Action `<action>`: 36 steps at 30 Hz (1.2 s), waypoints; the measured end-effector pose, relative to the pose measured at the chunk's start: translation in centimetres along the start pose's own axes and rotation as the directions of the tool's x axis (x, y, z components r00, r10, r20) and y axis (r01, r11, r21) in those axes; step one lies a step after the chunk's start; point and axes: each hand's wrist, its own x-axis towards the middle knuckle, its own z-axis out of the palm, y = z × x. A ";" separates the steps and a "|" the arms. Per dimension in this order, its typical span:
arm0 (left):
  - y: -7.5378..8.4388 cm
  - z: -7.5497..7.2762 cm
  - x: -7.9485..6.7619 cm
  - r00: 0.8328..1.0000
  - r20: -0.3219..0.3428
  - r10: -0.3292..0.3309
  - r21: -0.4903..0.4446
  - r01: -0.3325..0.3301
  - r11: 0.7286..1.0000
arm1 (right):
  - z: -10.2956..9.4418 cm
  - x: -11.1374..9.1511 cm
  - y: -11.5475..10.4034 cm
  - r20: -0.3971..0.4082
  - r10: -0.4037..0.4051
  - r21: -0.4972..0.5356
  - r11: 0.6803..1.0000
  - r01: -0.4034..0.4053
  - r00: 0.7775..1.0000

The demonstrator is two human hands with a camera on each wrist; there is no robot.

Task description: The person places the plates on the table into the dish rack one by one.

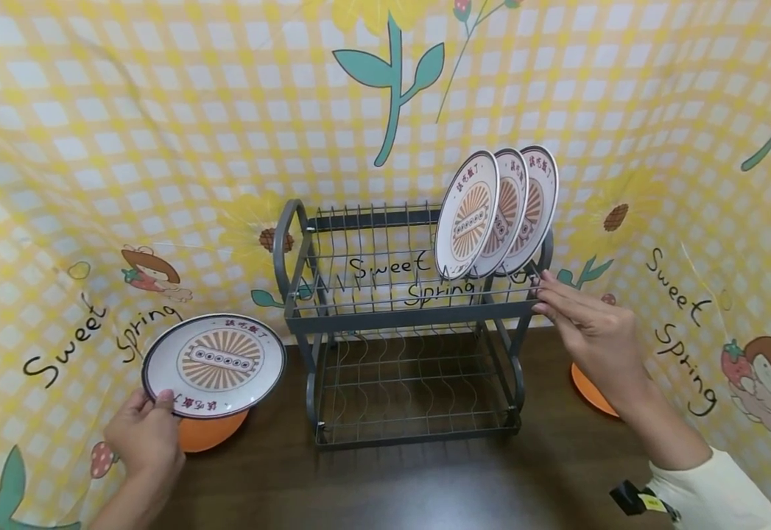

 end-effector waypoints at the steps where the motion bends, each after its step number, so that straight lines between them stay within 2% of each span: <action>1: 0.2 0.1 -0.2 1.000 0.015 0.017 -0.032 -0.016 0.999 | -0.1 0.0 0.0 0.000 0.001 -0.007 1.000 -0.001 1.000; 6: 1.2 0.4 -1.4 0.993 0.076 0.095 -0.112 -0.086 0.990 | -0.2 0.0 0.1 0.003 -0.005 -0.028 1.000 0.005 1.000; 15: 2.7 0.7 -3.0 0.966 0.124 0.228 -0.140 -0.211 0.967 | -0.4 0.2 0.0 0.014 0.002 -0.002 1.000 -0.002 1.000; 22: 3.5 1.1 -4.3 0.942 0.179 0.285 -0.166 -0.257 0.952 | -0.5 0.1 -0.2 0.048 0.022 -0.044 0.999 -0.020 0.999; 24: 3.7 1.2 -4.7 0.932 0.199 0.303 -0.145 -0.278 0.950 | -0.6 0.1 -0.2 0.061 0.029 -0.050 0.998 -0.026 0.998; 26: 4.0 1.4 -5.2 0.914 0.217 0.344 -0.038 -0.344 0.938 | -0.6 0.2 -0.3 0.075 0.028 -0.061 0.998 -0.023 0.997; 28: 4.3 1.5 -5.7 0.892 0.234 0.388 0.071 -0.414 0.908 | -0.7 0.2 -0.3 0.089 0.027 -0.072 0.997 -0.021 0.996; 31: 4.8 1.7 -6.5 0.857 0.256 0.447 0.190 -0.498 0.846 | -0.8 0.2 -0.4 0.103 0.037 -0.069 0.997 -0.030 0.994; 33: 5.3 1.9 -7.1 0.844 0.273 0.462 0.187 -0.517 0.835 | -1.0 0.2 -0.5 0.108 0.058 -0.055 0.997 -0.052 0.992; 36: 5.9 2.4 -8.0 0.838 0.295 0.459 0.158 -0.517 0.841 | -1.3 0.1 -0.9 0.079 0.102 -0.045 0.994 -0.099 0.992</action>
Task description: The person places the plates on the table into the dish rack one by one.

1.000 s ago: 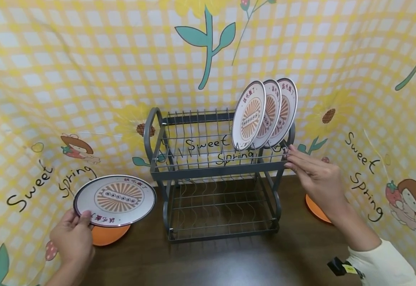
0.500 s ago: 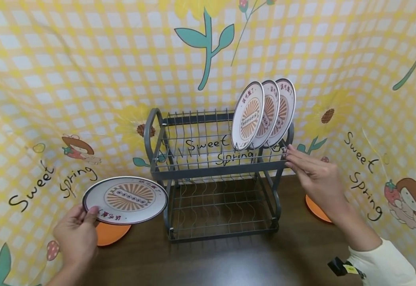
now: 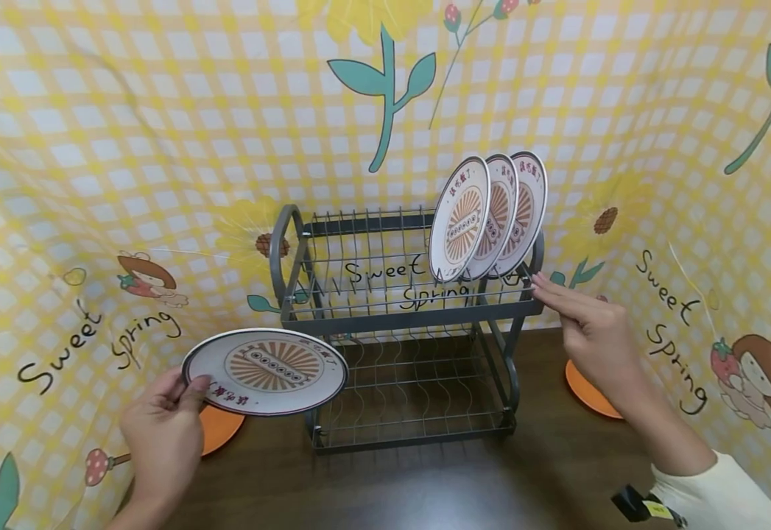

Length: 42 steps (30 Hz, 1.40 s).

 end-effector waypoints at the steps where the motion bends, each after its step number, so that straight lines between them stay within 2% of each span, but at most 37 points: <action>1: 0.3 0.1 -0.1 1.000 0.007 0.000 -0.009 0.000 1.000 | -0.1 -0.1 -0.2 -0.016 0.020 -0.005 1.000 -0.020 1.000; 3: 0.9 0.4 -0.3 1.000 0.022 -0.010 -0.037 0.011 0.999 | -0.2 -0.2 -0.6 -0.063 0.051 -0.005 0.999 -0.052 0.997; 6: 1.7 0.8 -0.6 0.999 0.037 -0.010 -0.046 0.012 0.999 | -0.2 -0.3 -1.4 -0.146 0.044 -0.001 0.999 -0.045 0.988; 10: 2.8 1.4 -1.1 0.997 0.082 -0.002 -0.056 0.007 0.998 | 0.2 -0.2 -2.9 -0.182 -0.049 0.039 0.998 0.057 0.982; 12: 3.2 1.8 -1.3 0.993 0.117 -0.013 -0.096 0.024 0.995 | 0.5 -0.2 -3.7 -0.149 -0.096 0.091 0.990 0.111 0.984; 15: 3.9 2.5 -1.7 0.988 0.154 -0.025 -0.114 0.043 0.993 | 0.8 -0.2 -5.1 -0.039 -0.143 0.188 0.971 0.148 0.989; 18: 4.3 3.3 -2.0 0.984 0.176 -0.021 -0.091 0.038 0.995 | 1.2 -0.2 -6.3 0.119 -0.131 0.228 0.968 0.101 0.984; 21: 4.7 4.1 -2.4 0.980 0.198 -0.020 -0.082 0.037 0.996 | 1.9 -0.2 -7.3 0.257 -0.109 0.250 0.967 0.042 0.960; 26: 5.1 5.2 -3.2 0.971 0.238 -0.022 -0.107 0.049 0.993 | 3.2 -0.5 -8.8 0.380 -0.105 0.365 0.930 -0.044 0.919; 30: 5.2 6.1 -3.9 0.964 0.264 -0.020 -0.114 0.052 0.992 | 4.1 -0.8 -9.9 0.423 -0.117 0.390 0.919 -0.064 0.899; 36: 5.1 7.0 -4.4 0.951 0.306 -0.043 -0.126 0.085 0.988 | 4.8 -1.1 -10.1 0.364 -0.183 0.373 0.927 0.037 0.913; 42: 5.3 7.3 -4.3 0.940 0.337 -0.049 -0.115 0.093 0.989 | 4.5 -1.1 -10.0 0.325 -0.197 0.340 0.937 0.080 0.925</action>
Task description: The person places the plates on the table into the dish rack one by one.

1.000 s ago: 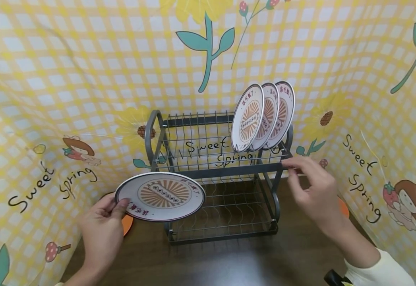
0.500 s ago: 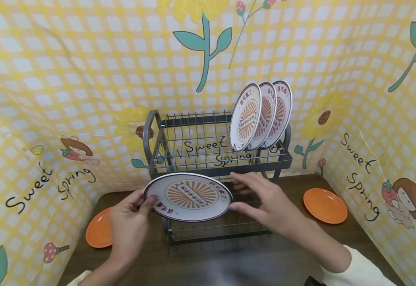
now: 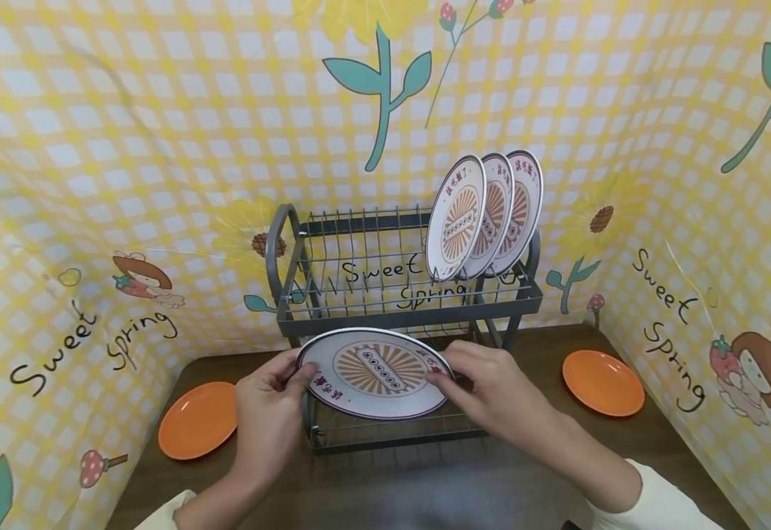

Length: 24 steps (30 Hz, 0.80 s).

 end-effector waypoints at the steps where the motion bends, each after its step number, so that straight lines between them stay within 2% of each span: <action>1: 0.0 0.0 0.0 1.000 0.006 0.001 0.007 -0.001 1.000 | -0.1 0.0 0.0 0.000 -0.001 -0.002 1.000 0.001 1.000; 9: 0.0 0.3 0.2 0.997 0.050 0.067 0.056 -0.069 0.996 | -0.9 -0.3 -0.2 -0.005 -0.002 -0.002 1.000 0.002 1.000; 11: 0.0 0.3 0.2 0.990 0.070 0.123 0.054 -0.127 0.991 | -1.2 -0.4 -0.4 -0.027 -0.016 0.008 1.000 0.016 0.999; 13: 0.2 0.4 0.2 0.972 0.089 0.219 0.065 -0.225 0.972 | -1.5 -0.4 -0.6 -0.063 -0.032 0.015 0.999 0.033 0.998; 15: 0.5 0.3 0.4 0.935 0.100 0.340 0.078 -0.348 0.934 | -1.9 -0.5 -0.8 -0.100 -0.051 0.016 0.998 0.052 0.994; 17: 0.9 0.2 0.6 0.878 0.099 0.468 0.081 -0.476 0.876 | -2.3 -0.5 -1.0 -0.141 -0.069 0.020 0.997 0.073 0.988; 19: 1.5 0.1 0.9 0.817 0.089 0.569 0.059 -0.575 0.816 | -2.6 -0.5 -1.2 -0.178 -0.098 0.005 0.995 0.100 0.979; 22: 2.3 -0.2 1.4 0.735 0.090 0.672 0.007 -0.675 0.738 | -3.2 -0.5 -1.5 -0.232 -0.117 -0.003 0.993 0.119 0.966; 24: 2.7 -0.4 1.8 0.702 0.097 0.706 0.022 -0.710 0.703 | -3.6 -0.5 -1.7 -0.279 -0.128 -0.012 0.991 0.130 0.952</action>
